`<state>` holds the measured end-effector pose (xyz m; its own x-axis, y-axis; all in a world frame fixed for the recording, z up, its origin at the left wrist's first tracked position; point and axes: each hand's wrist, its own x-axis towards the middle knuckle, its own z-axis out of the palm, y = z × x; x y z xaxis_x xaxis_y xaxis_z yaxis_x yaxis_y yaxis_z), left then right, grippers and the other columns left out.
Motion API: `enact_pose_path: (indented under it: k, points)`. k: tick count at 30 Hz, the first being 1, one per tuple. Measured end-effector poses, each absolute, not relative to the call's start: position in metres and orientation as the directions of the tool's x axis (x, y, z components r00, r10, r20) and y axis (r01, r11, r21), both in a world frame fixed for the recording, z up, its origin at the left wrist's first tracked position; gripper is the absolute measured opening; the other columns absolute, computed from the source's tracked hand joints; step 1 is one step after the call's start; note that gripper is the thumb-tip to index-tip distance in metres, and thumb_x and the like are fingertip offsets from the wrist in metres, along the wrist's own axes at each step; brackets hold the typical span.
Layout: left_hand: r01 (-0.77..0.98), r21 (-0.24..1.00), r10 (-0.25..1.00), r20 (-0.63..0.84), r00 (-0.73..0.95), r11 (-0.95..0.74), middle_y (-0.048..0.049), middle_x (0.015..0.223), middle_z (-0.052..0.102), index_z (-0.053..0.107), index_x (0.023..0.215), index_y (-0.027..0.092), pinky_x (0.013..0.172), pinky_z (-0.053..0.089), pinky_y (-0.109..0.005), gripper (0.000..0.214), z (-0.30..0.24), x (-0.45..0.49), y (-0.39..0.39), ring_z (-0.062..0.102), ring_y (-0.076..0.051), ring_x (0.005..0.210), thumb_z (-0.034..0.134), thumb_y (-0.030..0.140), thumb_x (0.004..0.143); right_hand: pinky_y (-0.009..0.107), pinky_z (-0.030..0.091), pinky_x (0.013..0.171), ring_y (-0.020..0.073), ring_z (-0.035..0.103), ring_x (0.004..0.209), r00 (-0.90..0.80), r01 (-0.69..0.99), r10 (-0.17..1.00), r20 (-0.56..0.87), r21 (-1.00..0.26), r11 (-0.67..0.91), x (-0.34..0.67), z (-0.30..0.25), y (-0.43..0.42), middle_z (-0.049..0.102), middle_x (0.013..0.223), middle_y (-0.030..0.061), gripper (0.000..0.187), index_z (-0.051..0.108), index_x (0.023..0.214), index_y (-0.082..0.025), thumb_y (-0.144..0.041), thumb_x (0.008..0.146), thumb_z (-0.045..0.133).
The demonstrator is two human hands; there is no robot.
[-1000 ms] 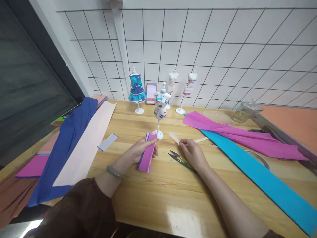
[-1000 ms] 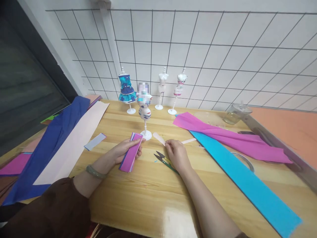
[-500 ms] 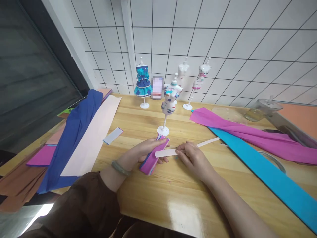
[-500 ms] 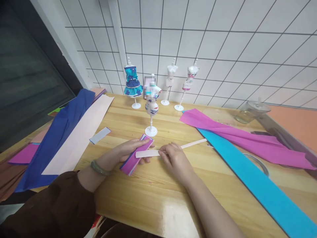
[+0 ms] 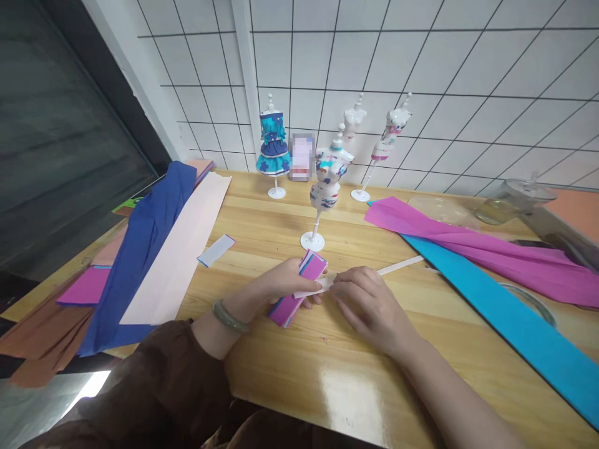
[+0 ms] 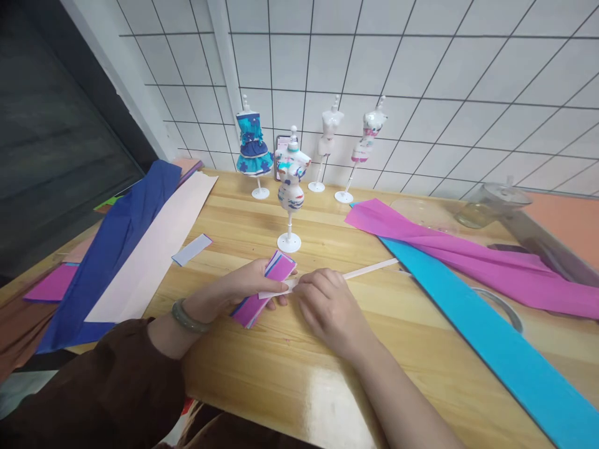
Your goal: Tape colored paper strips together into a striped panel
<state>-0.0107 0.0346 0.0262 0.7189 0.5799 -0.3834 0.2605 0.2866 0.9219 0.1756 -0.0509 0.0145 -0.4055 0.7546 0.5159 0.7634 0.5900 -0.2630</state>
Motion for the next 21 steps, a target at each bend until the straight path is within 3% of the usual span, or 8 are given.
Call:
enact_pose_path:
  k: [4, 10, 15, 21]
  points:
    - [0.287, 0.903, 0.549, -0.424, 0.720, 0.320, -0.0076, 0.074, 0.067, 0.057, 0.090, 0.013, 0.055, 0.052, -0.025, 0.031, 0.031, -0.012, 0.034, 0.064, -0.016, 0.065, 0.070, 0.029, 0.067, 0.037, 0.044, 0.072, 0.0210, 0.055, 0.084, -0.456, 0.764, 0.761, 0.462, -0.236, 0.601, 0.167, 0.012, -0.052, 0.064, 0.093, 0.0113, 0.021, 0.060, 0.103, -0.019, -0.018, 0.090, 0.044]
    - [0.285, 0.905, 0.479, -0.411, 0.776, 0.315, -0.0080, 0.076, 0.068, 0.057, 0.103, 0.014, 0.052, 0.051, -0.022, 0.038, 0.031, -0.014, 0.036, 0.066, -0.017, 0.069, 0.067, 0.027, 0.069, 0.033, 0.041, 0.064, 0.0193, 0.049, 0.072, -0.479, 0.787, 0.768, 0.425, -0.181, 0.590, 0.167, 0.006, -0.051, 0.060, 0.076, 0.0091, 0.020, 0.060, 0.079, -0.017, -0.018, 0.090, 0.043]
    - [0.290, 0.900, 0.482, -0.422, 0.768, 0.326, -0.0055, 0.071, 0.068, 0.056, 0.106, 0.015, 0.050, 0.050, -0.022, 0.043, 0.033, -0.016, 0.037, 0.065, -0.016, 0.062, 0.069, 0.027, 0.067, 0.035, 0.043, 0.072, 0.0210, 0.053, 0.084, -0.479, 0.755, 0.755, 0.449, -0.228, 0.615, 0.168, 0.004, -0.051, 0.062, 0.095, 0.0115, 0.014, 0.058, 0.095, -0.017, -0.016, 0.089, 0.045]
    - [0.300, 0.891, 0.506, -0.442, 0.740, 0.340, -0.0067, 0.073, 0.068, 0.056, 0.101, 0.014, 0.052, 0.050, -0.024, 0.037, 0.031, -0.017, 0.041, 0.065, -0.017, 0.063, 0.068, 0.026, 0.068, 0.036, 0.044, 0.069, 0.0212, 0.053, 0.077, -0.435, 0.776, 0.782, 0.447, -0.255, 0.577, 0.173, -0.001, -0.048, 0.064, 0.083, 0.0113, 0.020, 0.063, 0.095, -0.017, -0.017, 0.090, 0.044]
